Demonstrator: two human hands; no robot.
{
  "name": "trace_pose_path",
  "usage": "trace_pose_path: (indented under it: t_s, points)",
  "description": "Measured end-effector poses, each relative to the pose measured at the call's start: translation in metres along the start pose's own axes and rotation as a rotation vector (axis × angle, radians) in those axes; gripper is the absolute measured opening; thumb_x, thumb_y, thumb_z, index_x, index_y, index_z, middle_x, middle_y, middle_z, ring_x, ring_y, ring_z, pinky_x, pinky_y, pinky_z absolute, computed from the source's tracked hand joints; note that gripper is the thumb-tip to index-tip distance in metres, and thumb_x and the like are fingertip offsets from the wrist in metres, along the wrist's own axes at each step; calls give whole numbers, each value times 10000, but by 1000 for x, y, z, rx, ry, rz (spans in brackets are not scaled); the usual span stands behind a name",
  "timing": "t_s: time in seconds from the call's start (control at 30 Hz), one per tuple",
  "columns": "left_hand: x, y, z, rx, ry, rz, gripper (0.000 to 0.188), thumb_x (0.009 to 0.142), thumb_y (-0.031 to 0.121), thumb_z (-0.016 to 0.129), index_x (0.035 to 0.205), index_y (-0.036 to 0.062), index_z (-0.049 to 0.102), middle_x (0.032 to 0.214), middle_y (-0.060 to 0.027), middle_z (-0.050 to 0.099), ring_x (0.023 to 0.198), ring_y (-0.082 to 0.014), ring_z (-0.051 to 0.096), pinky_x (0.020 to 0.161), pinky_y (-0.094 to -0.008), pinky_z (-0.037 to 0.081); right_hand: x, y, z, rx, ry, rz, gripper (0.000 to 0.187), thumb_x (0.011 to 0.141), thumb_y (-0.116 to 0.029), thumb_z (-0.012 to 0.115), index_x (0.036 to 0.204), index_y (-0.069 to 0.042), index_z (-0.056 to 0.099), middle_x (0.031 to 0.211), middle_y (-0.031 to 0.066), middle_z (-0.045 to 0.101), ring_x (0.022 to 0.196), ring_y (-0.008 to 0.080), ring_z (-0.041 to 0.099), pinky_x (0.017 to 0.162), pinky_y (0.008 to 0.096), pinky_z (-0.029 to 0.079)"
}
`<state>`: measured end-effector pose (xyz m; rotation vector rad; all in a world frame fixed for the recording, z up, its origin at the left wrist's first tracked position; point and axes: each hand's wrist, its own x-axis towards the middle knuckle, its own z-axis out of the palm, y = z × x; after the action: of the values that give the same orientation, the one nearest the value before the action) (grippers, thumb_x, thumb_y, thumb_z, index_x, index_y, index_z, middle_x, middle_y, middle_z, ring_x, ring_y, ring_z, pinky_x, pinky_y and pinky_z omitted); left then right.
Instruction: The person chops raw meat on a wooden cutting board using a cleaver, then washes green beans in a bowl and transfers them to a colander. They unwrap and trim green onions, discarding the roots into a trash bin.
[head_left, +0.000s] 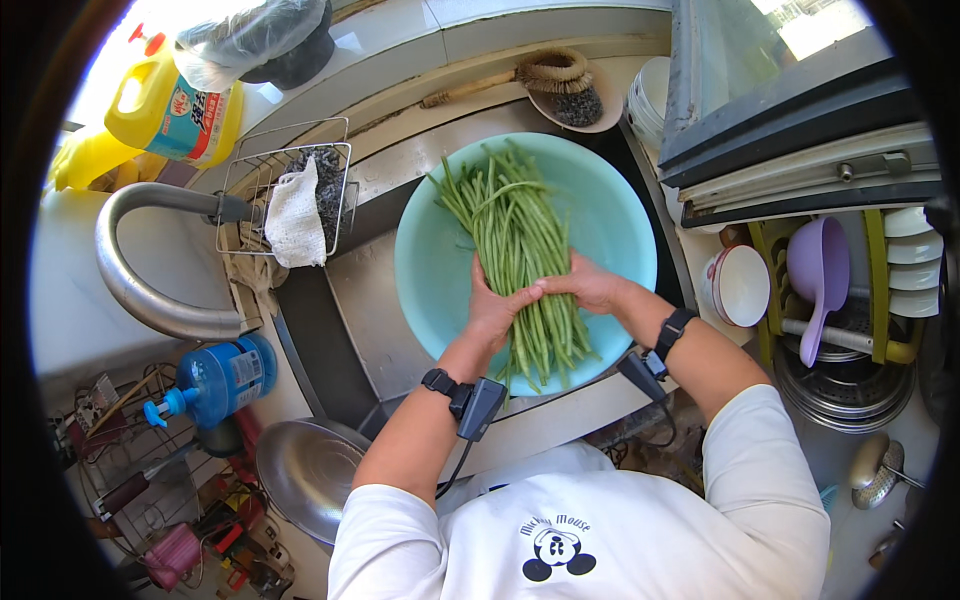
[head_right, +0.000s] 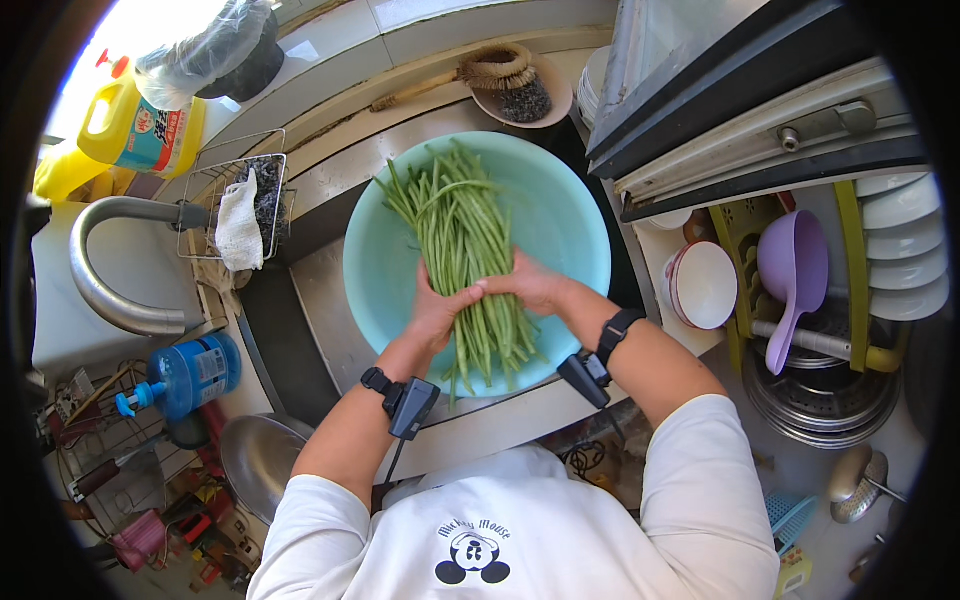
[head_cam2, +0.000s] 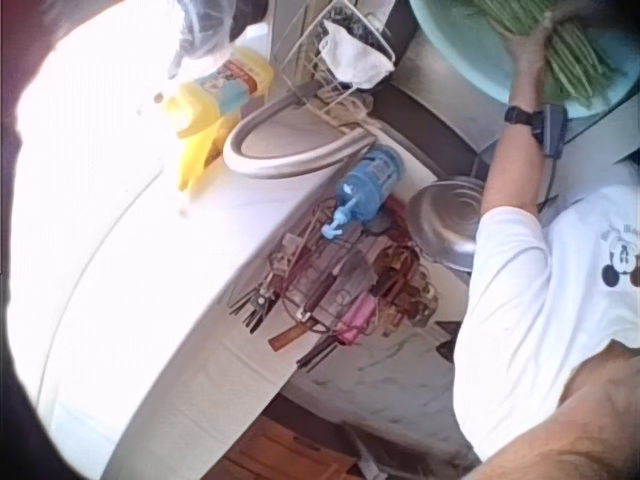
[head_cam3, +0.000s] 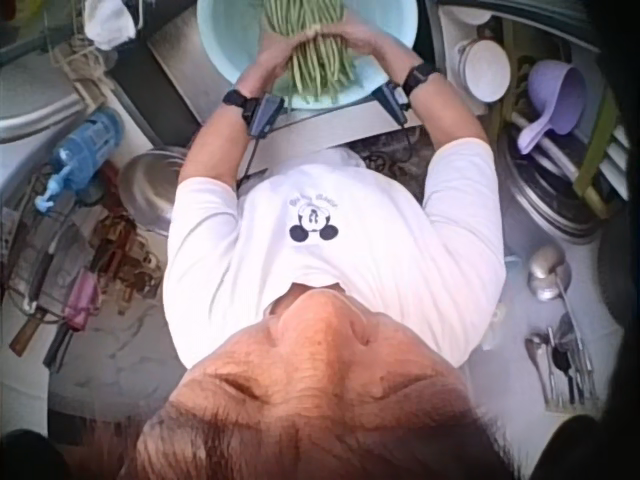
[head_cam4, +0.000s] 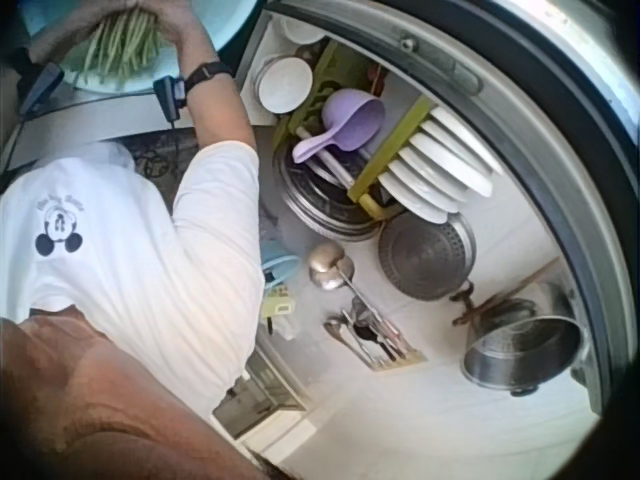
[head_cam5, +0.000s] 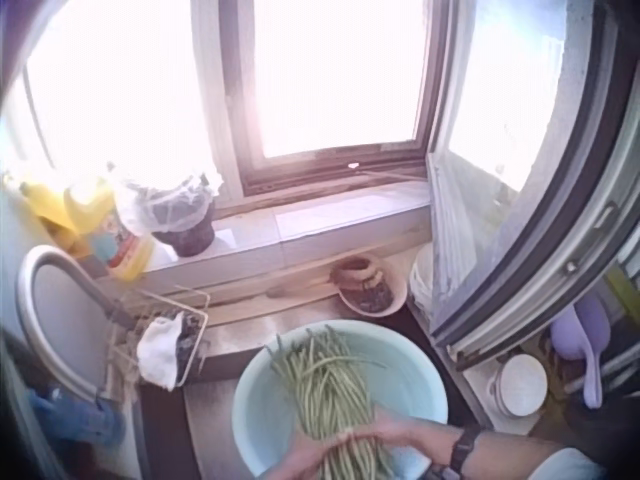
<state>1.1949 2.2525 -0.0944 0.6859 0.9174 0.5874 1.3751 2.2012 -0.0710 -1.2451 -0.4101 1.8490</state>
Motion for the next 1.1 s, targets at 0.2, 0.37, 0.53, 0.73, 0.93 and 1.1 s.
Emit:
trace_pose_path:
  t_s: [0.2, 0.37, 0.53, 0.73, 0.93, 1.1]
  points:
    - [16, 12, -21, 559, -1, 242, 1175, 661, 3, 832, 1530, 102, 48, 1421, -220, 405, 1283, -301, 462, 1047, -439, 429, -20, 17, -42, -1200, 414, -116, 1123, 734, -265, 840, 1532, -63, 75, 1517, 324, 177, 1391, 437, 284, 1154, 426, 273]
    - [-35, 35, 27, 1581, -241, -303, 1238, 707, 265, 839, 1554, 211, -63, 1576, -273, -53, 1424, -543, 17, 1100, -575, 326, -27, 35, -1, -1387, 252, 244, 1251, 706, -253, 853, 1551, -184, -67, 1527, 367, -109, 1433, 494, 135, 1162, 453, 263]
    - [-14, -47, -5, 1919, -393, -310, 1116, 689, 339, 826, 1549, 171, 135, 1562, -313, -43, 1392, -561, 161, 1092, -513, 360, 23, 53, 19, -1649, 32, 306, 1106, 682, -213, 852, 1541, -253, 157, 1519, 361, 55, 1369, 482, 299, 1118, 441, 338]
    - [15, 57, -29, 1547, -614, -355, 798, 738, 287, 780, 1434, 119, 426, 1444, -307, 355, 1251, -439, 479, 1030, -415, 433, -2, 4, -62, -1525, 3, 216, 859, 712, -237, 811, 1455, -225, 381, 1413, 261, 401, 1230, 401, 504, 1030, 442, 432]
    - [62, 51, -36, 1419, 89, 278, 1013, 697, 249, 816, 1527, 172, 241, 1481, -306, 296, 1286, -487, 412, 1064, -462, 393, 81, -14, -40, -1255, 542, -306, 733, 850, -241, 686, 1492, -175, 338, 1550, 221, 235, 1395, 410, 304, 1127, 474, 318]
    - [93, 30, -51, 1385, -125, 24, 1154, 674, 290, 836, 1547, 94, 106, 1519, -327, 204, 1392, -485, 251, 1127, -466, 309, 113, -2, 8, -1498, 258, 146, 767, 863, -279, 672, 1519, -206, 282, 1603, 171, 111, 1457, 372, 194, 1129, 594, 256]
